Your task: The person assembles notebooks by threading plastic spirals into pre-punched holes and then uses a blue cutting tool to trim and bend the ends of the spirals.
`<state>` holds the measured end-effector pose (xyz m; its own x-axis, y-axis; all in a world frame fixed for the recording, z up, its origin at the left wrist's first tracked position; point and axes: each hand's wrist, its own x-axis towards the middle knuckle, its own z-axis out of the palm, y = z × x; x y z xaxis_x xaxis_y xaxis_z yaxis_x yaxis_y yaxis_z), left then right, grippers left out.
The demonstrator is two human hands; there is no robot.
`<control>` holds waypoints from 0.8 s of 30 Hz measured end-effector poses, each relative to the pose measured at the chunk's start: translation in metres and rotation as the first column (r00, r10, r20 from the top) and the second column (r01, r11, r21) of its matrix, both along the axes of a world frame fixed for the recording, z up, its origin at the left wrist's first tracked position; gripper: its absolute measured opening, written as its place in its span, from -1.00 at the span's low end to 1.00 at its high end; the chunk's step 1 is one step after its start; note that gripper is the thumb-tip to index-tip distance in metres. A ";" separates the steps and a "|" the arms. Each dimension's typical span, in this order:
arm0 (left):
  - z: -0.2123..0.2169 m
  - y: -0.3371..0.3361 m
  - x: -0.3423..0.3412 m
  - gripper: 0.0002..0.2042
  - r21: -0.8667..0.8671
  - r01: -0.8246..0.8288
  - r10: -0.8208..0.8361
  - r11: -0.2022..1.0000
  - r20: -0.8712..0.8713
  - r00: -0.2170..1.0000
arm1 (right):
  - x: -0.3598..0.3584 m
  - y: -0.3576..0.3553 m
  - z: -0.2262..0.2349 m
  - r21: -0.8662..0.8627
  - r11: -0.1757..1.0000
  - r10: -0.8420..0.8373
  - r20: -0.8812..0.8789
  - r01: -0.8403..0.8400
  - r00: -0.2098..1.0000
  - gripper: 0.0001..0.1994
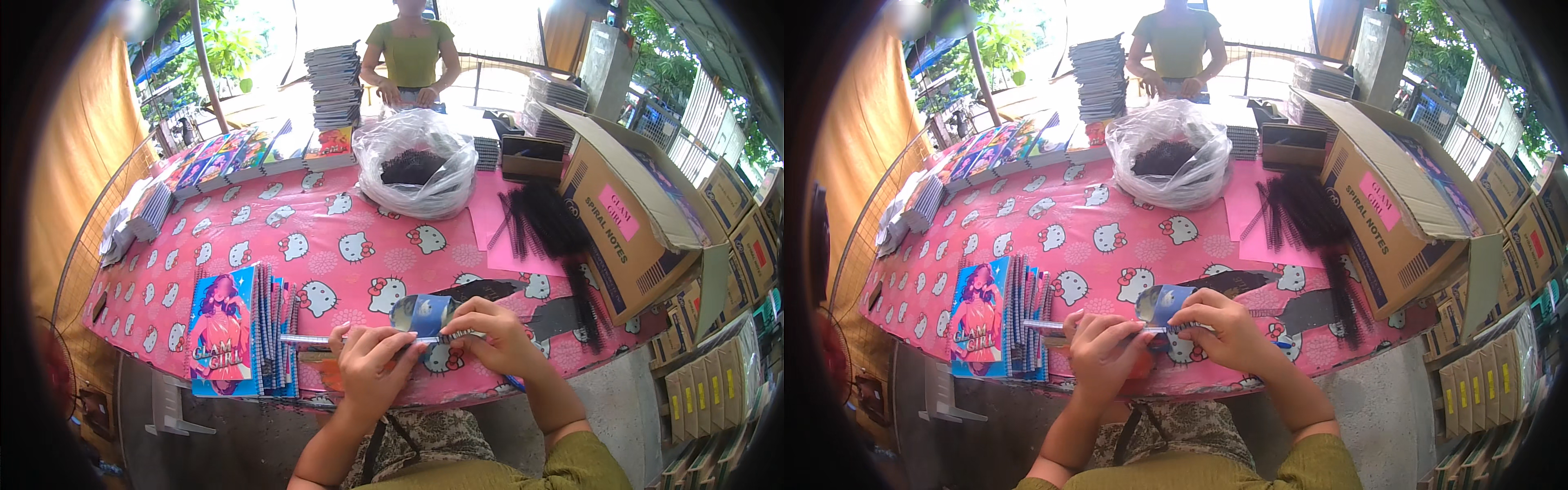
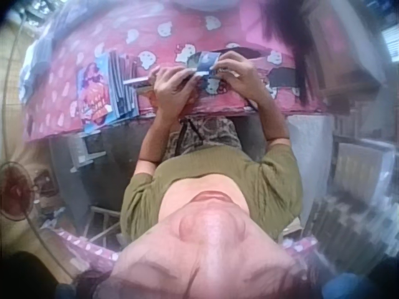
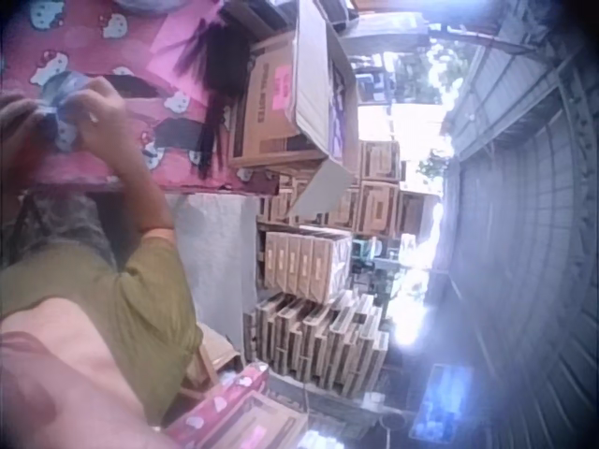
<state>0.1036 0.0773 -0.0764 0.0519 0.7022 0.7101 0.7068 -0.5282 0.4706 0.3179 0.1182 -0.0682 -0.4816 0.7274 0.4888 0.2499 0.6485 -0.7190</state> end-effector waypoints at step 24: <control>-0.012 -0.009 -0.008 -0.73 -0.060 0.056 -0.050 0.997 0.096 0.994 | -0.038 -0.018 0.011 0.363 0.917 -0.246 0.189 0.165 0.951 -0.85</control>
